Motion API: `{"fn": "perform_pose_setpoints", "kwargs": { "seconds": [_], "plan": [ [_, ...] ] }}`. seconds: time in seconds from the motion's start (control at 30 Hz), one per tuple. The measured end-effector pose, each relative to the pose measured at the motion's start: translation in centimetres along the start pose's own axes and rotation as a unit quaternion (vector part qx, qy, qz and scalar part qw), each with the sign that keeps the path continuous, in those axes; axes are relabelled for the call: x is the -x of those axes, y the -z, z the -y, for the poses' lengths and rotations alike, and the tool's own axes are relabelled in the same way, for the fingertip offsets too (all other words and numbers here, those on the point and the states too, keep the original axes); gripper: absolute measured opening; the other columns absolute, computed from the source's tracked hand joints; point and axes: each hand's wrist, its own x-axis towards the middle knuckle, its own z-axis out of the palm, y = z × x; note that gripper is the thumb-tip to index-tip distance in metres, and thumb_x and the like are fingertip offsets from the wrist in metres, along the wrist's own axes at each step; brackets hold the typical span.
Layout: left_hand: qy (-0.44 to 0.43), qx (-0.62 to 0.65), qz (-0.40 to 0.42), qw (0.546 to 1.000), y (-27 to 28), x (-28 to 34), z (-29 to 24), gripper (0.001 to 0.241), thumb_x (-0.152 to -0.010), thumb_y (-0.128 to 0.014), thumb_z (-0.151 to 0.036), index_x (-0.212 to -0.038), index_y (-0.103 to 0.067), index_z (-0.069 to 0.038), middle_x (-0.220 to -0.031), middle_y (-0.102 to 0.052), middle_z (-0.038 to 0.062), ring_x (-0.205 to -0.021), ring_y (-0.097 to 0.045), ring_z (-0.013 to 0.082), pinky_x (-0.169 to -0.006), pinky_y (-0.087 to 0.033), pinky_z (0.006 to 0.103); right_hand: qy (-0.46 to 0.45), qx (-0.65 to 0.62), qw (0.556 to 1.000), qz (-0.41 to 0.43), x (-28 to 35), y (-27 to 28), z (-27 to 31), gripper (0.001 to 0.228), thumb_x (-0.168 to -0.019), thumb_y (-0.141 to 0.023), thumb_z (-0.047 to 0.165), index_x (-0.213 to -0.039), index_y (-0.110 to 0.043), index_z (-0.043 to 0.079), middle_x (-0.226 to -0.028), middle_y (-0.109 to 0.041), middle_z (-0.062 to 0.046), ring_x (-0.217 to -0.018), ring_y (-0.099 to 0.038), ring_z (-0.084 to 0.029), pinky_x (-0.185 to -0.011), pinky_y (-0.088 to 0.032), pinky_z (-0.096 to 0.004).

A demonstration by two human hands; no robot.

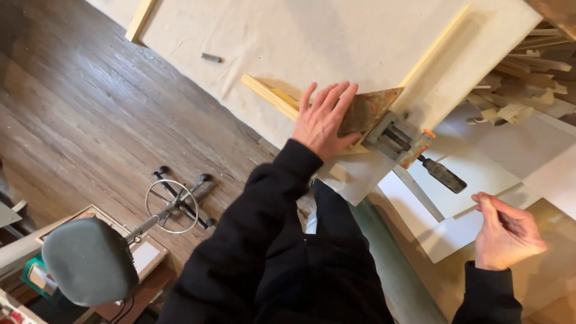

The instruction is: The person glues and clamps mitered wood frame corners at a workbench. They apply wood glue from a bottle to a corner joint, fit the pieces together, secure the corner in a corner vise, tap it with a hammer, and later apply glue to another frame piece.

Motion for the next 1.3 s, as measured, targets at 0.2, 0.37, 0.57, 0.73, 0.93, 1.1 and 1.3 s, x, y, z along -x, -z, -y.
{"fn": "perform_pose_setpoints", "kwargs": {
  "seconds": [0.2,0.37,0.57,0.73,0.93,1.1,1.3],
  "plan": [
    [-0.087,0.02,0.076,0.993,0.6,-1.6,0.6,0.089,-0.075,-0.089,-0.042,-0.148,-0.051,-0.008,-0.137,-0.062,0.014,-0.122,-0.061,0.0319,-0.104,-0.047,0.0455,0.002,0.014,1.0,-0.022,-0.9,-0.4,2.1,0.006,-0.11,-0.069,-0.014,-0.105,-0.065,-0.013,-0.106,-0.073,-0.023,-0.097,-0.075,-0.024,-0.088,-0.063,-0.034],
    [-0.075,0.089,0.033,0.993,4.8,-4.9,2.8,0.081,-0.083,-0.09,-0.037,-0.147,-0.054,-0.003,-0.136,-0.063,0.016,-0.117,-0.066,0.03,-0.099,-0.057,0.0409,-0.038,0.053,0.998,0.007,-0.7,-0.6,2.0,0.024,-0.117,-0.057,-0.001,-0.095,-0.064,-0.01,-0.09,-0.073,-0.017,-0.079,-0.071,-0.017,-0.078,-0.059,-0.028],
    [-0.073,-0.001,-0.006,0.997,0.6,-9.4,10.3,0.079,-0.083,-0.091,-0.038,-0.145,-0.057,-0.003,-0.137,-0.063,0.016,-0.122,-0.06,0.0336,-0.101,-0.049,0.0493,-0.066,0.024,0.997,-0.04,-1.6,-0.8,1.9,0.044,-0.116,-0.055,0.014,-0.073,-0.055,0.003,-0.067,-0.059,-0.005,-0.061,-0.059,-0.011,-0.062,-0.049,-0.025],
    [-0.081,-0.07,0.034,0.994,2.0,-5.6,7.9,0.055,-0.093,-0.079,-0.048,-0.128,-0.062,-0.009,-0.123,-0.065,0.015,-0.115,-0.06,0.0296,-0.098,-0.044,0.045,0.007,0.082,0.987,0.14,-9.2,-8.0,6.7,0.021,-0.113,-0.059,0.013,-0.1,-0.063,-0.002,-0.092,-0.068,-0.008,-0.085,-0.061,-0.012,-0.08,-0.051,-0.027],
    [-0.026,-0.039,0.211,0.976,3.0,-2.7,8.9,0.06,-0.104,-0.044,-0.063,-0.118,-0.064,-0.007,-0.083,-0.071,0.005,-0.089,-0.069,0.0227,-0.101,-0.042,0.049,-0.037,0.101,0.963,0.248,-16.8,-17.4,1.8,0.033,-0.105,-0.076,0.021,-0.115,-0.052,0.001,-0.096,-0.07,-0.008,-0.088,-0.068,-0.015,-0.076,-0.055,-0.029],
    [-0.011,-0.029,0.28,0.959,4.6,-3.2,8.5,0.07,-0.1,-0.036,-0.069,-0.122,-0.064,-0.008,-0.077,-0.07,0.007,-0.08,-0.069,0.0213,-0.103,-0.044,0.0467,-0.152,-0.016,0.951,0.268,-18.6,-19.7,0.1,0.039,-0.097,-0.078,0.016,-0.115,-0.045,0.005,-0.098,-0.069,-0.011,-0.088,-0.07,-0.015,-0.071,-0.057,-0.028],
    [-0.179,0.018,0.191,0.965,12.3,-2.1,6.9,0.066,-0.089,-0.061,-0.063,-0.119,-0.065,-0.005,-0.086,-0.065,0.011,-0.081,-0.063,0.0239,-0.086,-0.047,0.0439,-0.242,-0.058,0.946,0.207,-16.3,-19.0,10.0,0.029,-0.1,-0.072,0.011,-0.117,-0.048,0.008,-0.106,-0.073,-0.013,-0.09,-0.073,-0.017,-0.075,-0.06,-0.028]
  ]
}}
